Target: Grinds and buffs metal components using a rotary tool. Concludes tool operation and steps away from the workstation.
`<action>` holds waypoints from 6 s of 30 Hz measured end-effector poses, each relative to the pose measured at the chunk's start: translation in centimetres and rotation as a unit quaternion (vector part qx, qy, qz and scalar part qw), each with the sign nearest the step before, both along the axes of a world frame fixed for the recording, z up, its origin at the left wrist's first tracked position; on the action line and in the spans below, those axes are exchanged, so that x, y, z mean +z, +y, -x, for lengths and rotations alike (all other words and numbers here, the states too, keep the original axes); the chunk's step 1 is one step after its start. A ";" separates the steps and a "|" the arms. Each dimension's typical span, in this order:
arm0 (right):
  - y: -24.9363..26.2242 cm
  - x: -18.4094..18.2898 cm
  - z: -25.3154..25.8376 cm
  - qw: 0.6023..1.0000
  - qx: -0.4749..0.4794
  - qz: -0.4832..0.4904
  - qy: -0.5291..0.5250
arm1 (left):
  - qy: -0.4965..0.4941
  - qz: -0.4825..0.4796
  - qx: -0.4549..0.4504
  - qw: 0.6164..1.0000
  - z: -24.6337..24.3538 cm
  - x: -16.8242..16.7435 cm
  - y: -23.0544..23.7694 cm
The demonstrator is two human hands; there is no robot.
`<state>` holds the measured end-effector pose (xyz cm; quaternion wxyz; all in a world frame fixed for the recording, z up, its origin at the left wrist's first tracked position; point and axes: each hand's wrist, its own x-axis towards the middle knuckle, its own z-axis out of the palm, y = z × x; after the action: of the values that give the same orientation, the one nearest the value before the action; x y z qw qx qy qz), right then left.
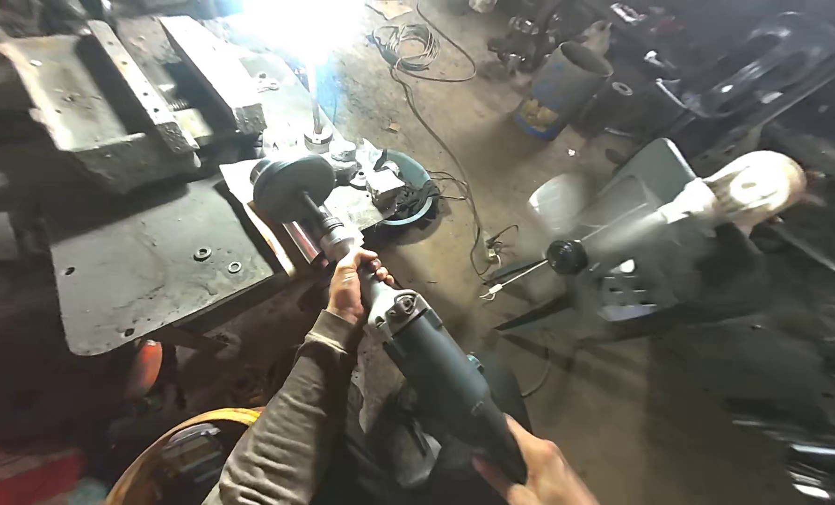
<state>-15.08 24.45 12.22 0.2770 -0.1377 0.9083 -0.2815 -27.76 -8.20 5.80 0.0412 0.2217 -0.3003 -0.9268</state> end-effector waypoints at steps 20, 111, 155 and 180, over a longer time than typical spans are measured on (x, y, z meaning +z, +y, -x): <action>0.3 0.0 0.6 1.000 -0.006 0.008 0.011 | -0.001 0.005 -0.015 1.000 1.2 0.0 0.5; -1.1 0.1 1.4 1.000 0.013 0.001 0.014 | 0.007 0.016 0.003 1.000 1.0 0.2 -1.3; -2.4 -0.3 1.3 0.999 0.046 -0.012 -0.015 | 0.013 0.008 0.034 0.999 -1.4 -0.7 -3.5; -0.3 -2.5 4.3 0.997 -0.039 0.066 -0.004 | -0.100 0.022 -0.017 0.995 6.3 -0.9 0.5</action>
<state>-19.34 24.16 9.73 0.2598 -0.1195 0.8912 -0.3521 -34.10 -7.67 4.89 0.0005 0.3069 -0.3273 -0.8937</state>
